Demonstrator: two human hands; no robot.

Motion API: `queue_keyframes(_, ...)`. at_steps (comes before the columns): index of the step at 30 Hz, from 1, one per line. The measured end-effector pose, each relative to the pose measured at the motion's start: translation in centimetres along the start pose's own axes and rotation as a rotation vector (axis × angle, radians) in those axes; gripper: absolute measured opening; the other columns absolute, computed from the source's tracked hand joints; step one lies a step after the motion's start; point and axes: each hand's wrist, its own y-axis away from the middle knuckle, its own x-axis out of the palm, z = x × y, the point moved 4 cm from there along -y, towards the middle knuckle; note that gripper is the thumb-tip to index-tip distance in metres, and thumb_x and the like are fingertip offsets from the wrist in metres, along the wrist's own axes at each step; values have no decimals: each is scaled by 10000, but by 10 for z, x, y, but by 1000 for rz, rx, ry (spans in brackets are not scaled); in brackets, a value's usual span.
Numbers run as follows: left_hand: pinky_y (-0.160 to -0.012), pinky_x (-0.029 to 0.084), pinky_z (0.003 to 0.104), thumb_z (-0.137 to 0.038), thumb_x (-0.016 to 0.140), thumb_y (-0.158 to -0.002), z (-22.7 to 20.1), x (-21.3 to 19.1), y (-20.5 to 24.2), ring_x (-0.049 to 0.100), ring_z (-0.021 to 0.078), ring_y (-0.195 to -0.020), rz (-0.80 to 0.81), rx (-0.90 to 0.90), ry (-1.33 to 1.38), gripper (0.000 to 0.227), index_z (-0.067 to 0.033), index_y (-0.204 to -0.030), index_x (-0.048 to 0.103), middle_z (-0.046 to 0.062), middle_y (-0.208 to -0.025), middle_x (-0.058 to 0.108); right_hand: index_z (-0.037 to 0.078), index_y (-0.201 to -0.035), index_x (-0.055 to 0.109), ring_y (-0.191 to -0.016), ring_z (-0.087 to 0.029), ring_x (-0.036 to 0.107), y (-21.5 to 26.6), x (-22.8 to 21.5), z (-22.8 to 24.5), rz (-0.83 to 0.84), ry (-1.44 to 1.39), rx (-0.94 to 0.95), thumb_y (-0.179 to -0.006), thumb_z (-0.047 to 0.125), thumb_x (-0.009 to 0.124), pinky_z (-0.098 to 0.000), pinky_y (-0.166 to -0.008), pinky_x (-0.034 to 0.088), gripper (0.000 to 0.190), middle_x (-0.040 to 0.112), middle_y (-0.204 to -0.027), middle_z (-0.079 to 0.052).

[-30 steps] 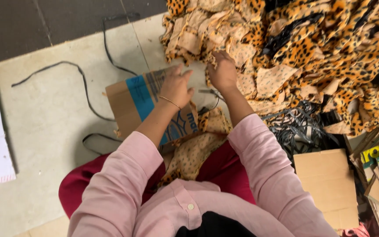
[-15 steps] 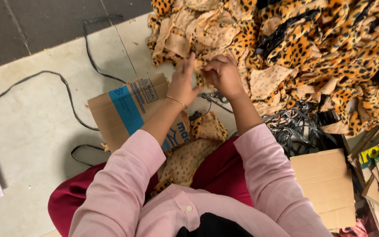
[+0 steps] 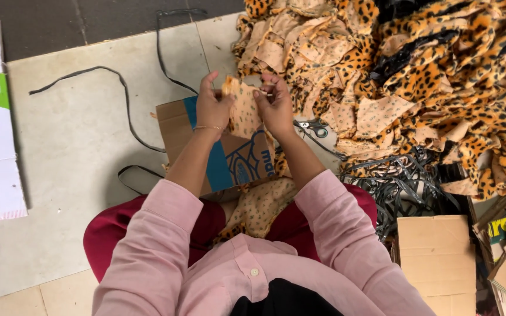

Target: The person organizes and stacks small scraps of leopard-print fabric by hand on a piece of cardboard, then uses scissors to trim the edges of one stack.

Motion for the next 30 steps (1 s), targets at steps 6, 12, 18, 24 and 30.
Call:
queue_keyframes(6,-729,604,460,29,692,-914,30,-5,0,704,366,-915,-77,221,-288,507,-98,-1319,414,140,-943,629,116,-1260,650,-801,-175,669,-1,9,10,-52,274,-117,-982,51,715,-304,-677,570,292,739,-948,-87)
queue_keyframes(12,-724,613,443,27,676,-925,21,-2,1,702,365,-905,-64,281,-416,427,-94,-1247,423,151,-931,602,96,-1235,669,-857,-260,706,-12,12,13,-20,383,-151,-976,112,745,-353,-666,615,270,750,-1001,-158)
queue_keyframes(18,-714,624,454,-113,752,-922,25,-6,1,712,358,-915,-67,248,-466,482,-102,-1266,414,139,-963,618,116,-1212,667,-878,-236,709,-10,2,8,-104,460,-128,-1007,201,732,-331,-672,627,232,717,-1069,-113)
queue_keyframes(24,-711,619,491,-259,844,-871,15,-8,11,708,366,-896,-6,177,-432,667,-80,-1299,364,179,-986,600,95,-1158,692,-871,-199,705,13,-26,-31,-84,381,130,-954,378,806,-320,-720,597,367,721,-992,-101)
queue_keyframes(30,-693,621,434,19,707,-826,38,0,2,699,312,-827,5,148,-431,565,-99,-1243,344,108,-905,565,66,-1090,724,-824,-163,691,20,-20,-60,-106,197,280,-893,377,878,-290,-706,569,399,720,-920,-83)
